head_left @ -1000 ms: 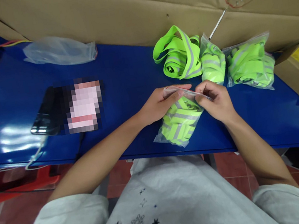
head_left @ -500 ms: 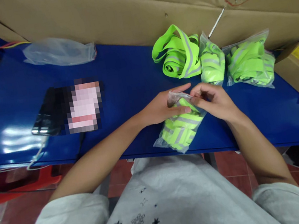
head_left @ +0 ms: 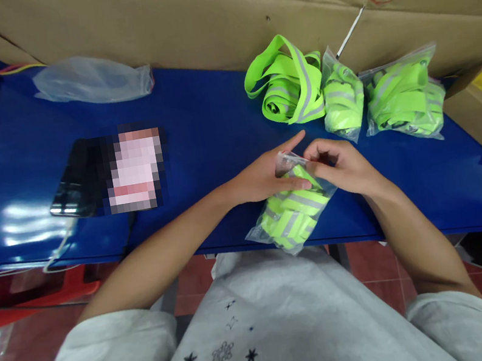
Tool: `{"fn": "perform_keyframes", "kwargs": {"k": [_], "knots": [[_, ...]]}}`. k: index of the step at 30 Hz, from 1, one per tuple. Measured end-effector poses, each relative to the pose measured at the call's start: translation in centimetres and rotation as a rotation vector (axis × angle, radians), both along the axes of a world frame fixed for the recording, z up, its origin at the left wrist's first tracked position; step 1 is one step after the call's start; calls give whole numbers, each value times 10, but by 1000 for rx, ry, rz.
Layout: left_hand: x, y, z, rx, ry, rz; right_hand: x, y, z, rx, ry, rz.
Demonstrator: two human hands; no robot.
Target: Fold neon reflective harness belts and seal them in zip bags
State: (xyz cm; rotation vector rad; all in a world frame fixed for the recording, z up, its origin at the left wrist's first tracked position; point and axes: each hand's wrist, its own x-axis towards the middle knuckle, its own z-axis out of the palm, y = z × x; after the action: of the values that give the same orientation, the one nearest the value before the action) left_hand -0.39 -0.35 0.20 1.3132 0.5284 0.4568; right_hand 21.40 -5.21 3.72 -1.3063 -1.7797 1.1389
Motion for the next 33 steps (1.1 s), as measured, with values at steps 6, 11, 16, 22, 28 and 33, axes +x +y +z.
{"fn": "perform_keyframes", "kwargs": {"k": [6, 11, 16, 22, 28, 33], "knots": [[3, -1, -5, 9, 8, -28, -3, -1, -1, -49, 19, 16], [3, -4, -1, -51, -130, -221, 0, -1, 4, -83, 91, 44], [4, -4, 2, 27, -117, -359, 5, -2, 5, -107, 26, 186], [4, -2, -2, 62, -117, -357, 1, -4, 3, 13, -38, 205], [2, -2, -1, 12, -110, -462, -8, -8, 1, 279, -84, 180], [-4, -6, 6, -100, -22, -483, 4, -3, 4, 412, -92, -3]]}}
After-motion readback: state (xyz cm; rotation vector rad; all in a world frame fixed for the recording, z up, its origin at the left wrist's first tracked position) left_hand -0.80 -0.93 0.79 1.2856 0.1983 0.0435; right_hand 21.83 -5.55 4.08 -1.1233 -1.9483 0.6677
